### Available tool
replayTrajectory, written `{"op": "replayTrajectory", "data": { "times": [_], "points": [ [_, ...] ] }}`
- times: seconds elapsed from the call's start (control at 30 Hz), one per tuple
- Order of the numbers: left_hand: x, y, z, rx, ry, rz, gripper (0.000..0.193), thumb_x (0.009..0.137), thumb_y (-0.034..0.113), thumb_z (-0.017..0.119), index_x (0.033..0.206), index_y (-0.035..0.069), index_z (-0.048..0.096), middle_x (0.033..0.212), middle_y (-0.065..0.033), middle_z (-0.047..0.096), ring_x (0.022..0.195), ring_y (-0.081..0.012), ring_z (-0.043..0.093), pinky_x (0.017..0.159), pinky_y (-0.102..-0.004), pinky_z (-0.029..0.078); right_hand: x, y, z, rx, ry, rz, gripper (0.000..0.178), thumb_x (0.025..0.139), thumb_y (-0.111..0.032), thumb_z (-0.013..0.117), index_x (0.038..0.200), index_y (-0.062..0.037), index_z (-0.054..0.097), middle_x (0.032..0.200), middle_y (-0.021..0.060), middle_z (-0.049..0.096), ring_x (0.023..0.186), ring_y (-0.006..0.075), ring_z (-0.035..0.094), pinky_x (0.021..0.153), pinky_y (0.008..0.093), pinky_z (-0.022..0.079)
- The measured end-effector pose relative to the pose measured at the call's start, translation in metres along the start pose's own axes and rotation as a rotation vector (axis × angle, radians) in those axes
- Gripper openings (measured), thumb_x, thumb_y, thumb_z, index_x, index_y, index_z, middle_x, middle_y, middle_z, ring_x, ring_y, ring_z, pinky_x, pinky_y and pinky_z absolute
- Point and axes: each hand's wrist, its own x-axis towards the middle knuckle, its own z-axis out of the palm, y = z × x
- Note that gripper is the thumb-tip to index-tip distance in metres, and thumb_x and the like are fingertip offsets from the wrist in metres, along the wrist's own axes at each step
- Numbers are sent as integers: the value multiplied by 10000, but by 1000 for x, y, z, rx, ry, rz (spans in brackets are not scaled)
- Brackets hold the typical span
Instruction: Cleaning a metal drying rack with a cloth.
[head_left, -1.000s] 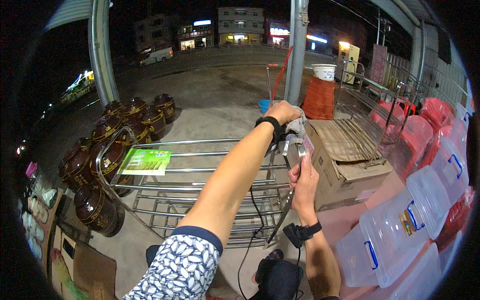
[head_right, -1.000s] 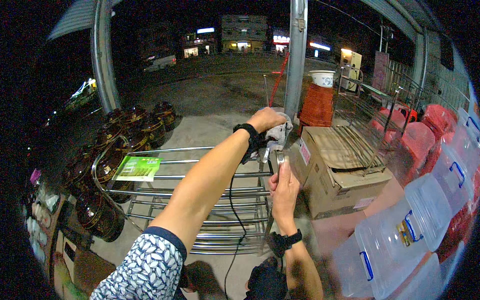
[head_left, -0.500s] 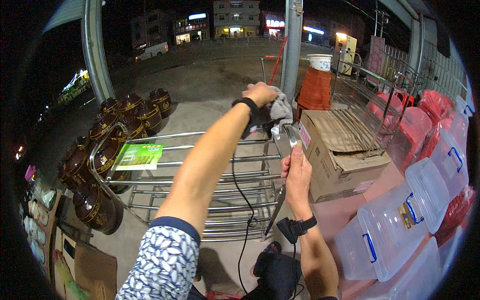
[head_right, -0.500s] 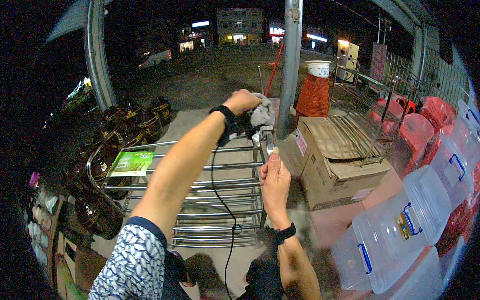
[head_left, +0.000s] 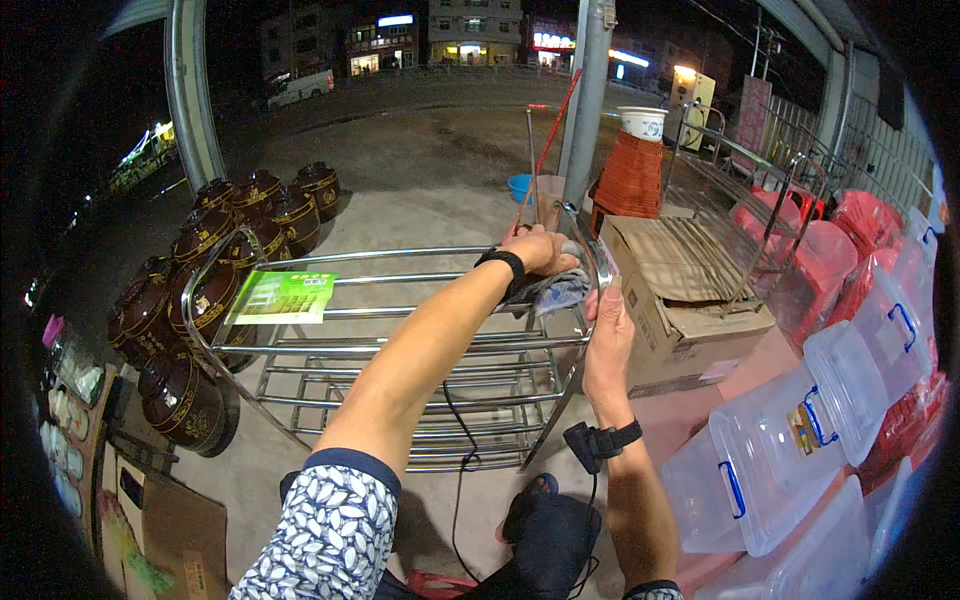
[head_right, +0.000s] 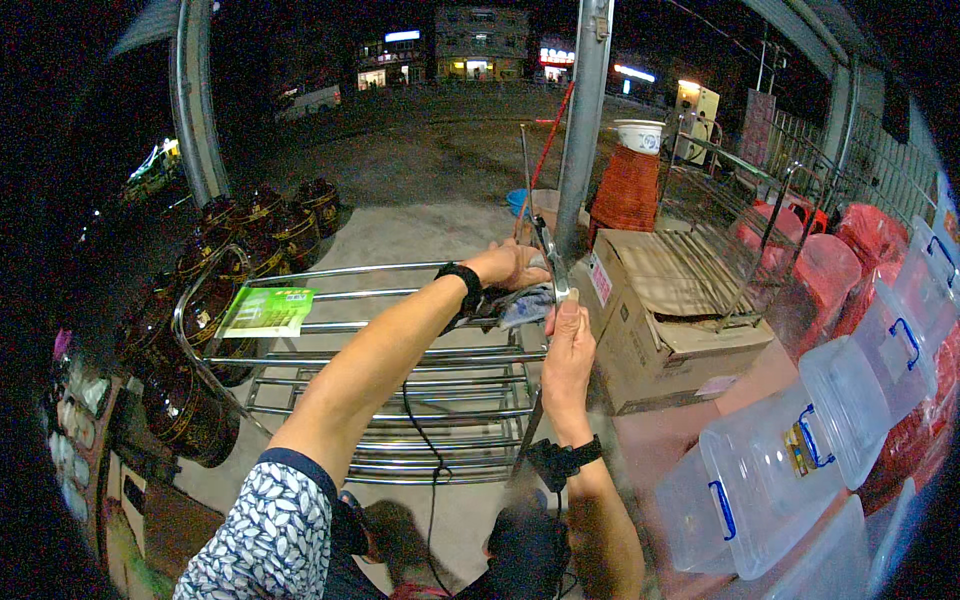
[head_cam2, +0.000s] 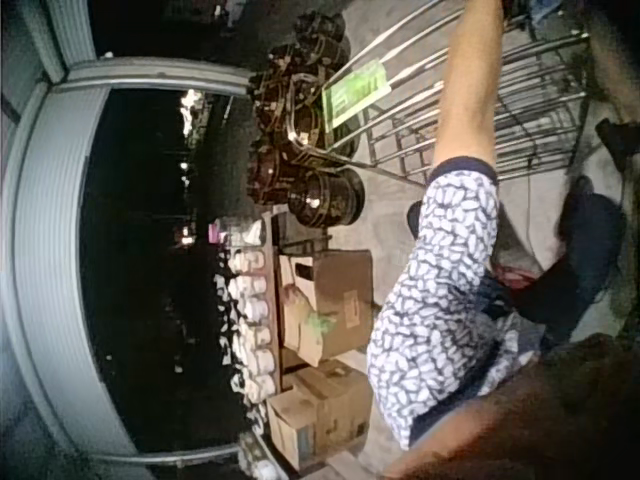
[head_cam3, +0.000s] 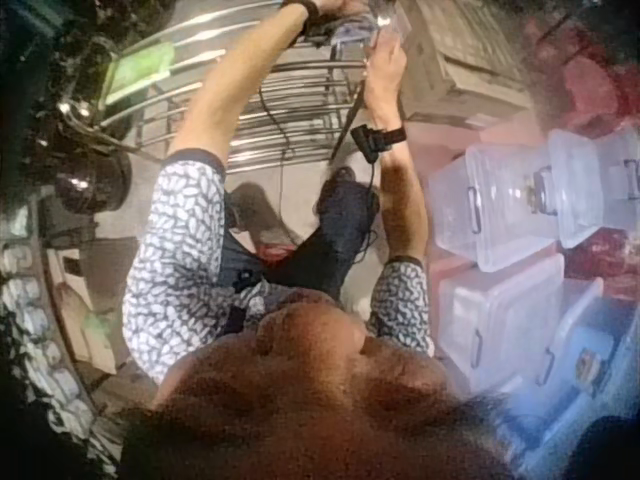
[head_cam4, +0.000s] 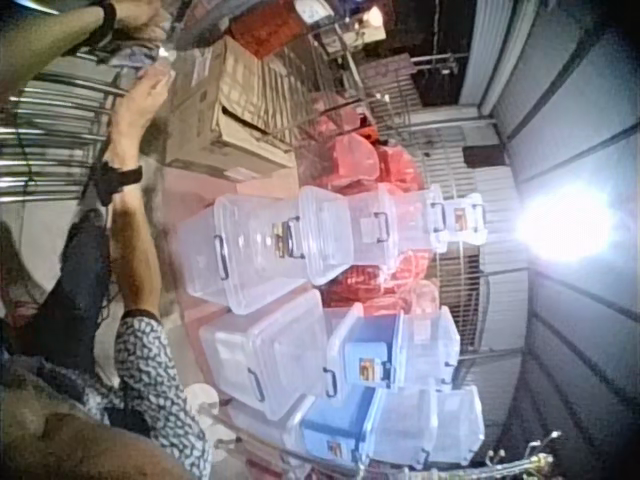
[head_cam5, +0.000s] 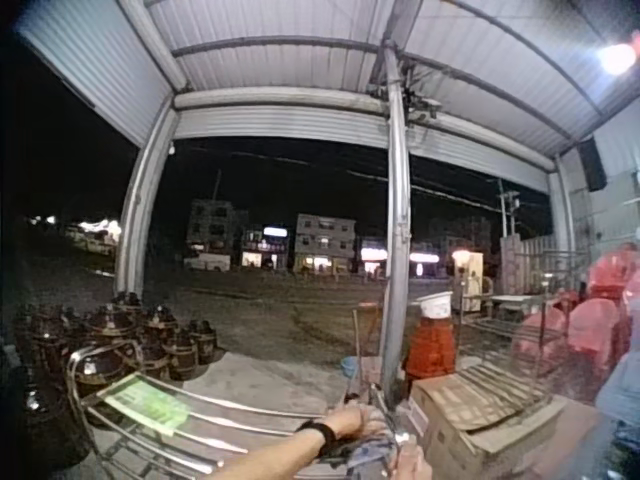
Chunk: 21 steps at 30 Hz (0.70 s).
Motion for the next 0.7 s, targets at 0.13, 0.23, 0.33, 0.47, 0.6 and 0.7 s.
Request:
{"op": "replayTrajectory", "data": {
  "times": [0.13, 0.23, 0.33, 0.47, 0.6, 0.7],
  "points": [
    [-10, 30, -19, 75, -107, 213, 638, 919, 542, 556, 1081, -62, 686, 1098, -257, 682, 1031, -432, 661, 889, -483, 529, 1, 1, -12, -32, 35, -22, 495, 1078, -462, 345, 902, -23, 491, 821, 9, 402, 748, 133, 379, 722, 287, 357],
    [-34, 33, -26, -172, -146, 240, 498, 892, 425, 670, 1169, 11, 656, 970, -282, 679, 961, -451, 653, 833, -503, 509, 0, -1, -16, -105, 76, -35, 494, 1072, -452, 379, 1070, 8, 559, 1044, 62, 509, 979, 151, 477, 899, 295, 382],
    [-61, 41, -34, -312, -266, 435, 543, 879, 389, 692, 1307, 69, 596, 1071, -250, 647, 1011, -429, 618, 858, -472, 490, 2, 11, -13, -254, 146, -163, 535, 1074, -426, 382, 1307, 41, 504, 1313, 133, 452, 1227, 217, 452, 1056, 332, 348],
    [-96, 57, -50, -291, -216, 524, 510, 873, 390, 704, 1272, 84, 617, 1229, -216, 551, 1205, -416, 489, 1000, -490, 413, -2, 7, -15, -217, 104, -103, 566, 1076, -399, 389, 1442, 32, 399, 1452, 157, 362, 1365, 256, 371, 1128, 346, 297],
    [-106, 71, -43, -64, -125, 504, 471, 843, 295, 701, 1276, 125, 632, 1174, -187, 562, 1182, -405, 508, 938, -509, 457, -4, -1, -16, -205, 138, -127, 494, 1074, -394, 396, 1302, 36, 480, 1398, 167, 386, 1304, 267, 398, 1093, 366, 316],
    [-99, 64, -33, 60, 63, 517, 472, 800, 183, 687, 1266, 130, 624, 1078, -161, 545, 1046, -393, 538, 834, -510, 491, -2, 0, -12, -157, 146, -108, 475, 1068, -414, 403, 1180, 26, 544, 1320, 167, 417, 1235, 269, 418, 1054, 371, 330]
  ]
}}
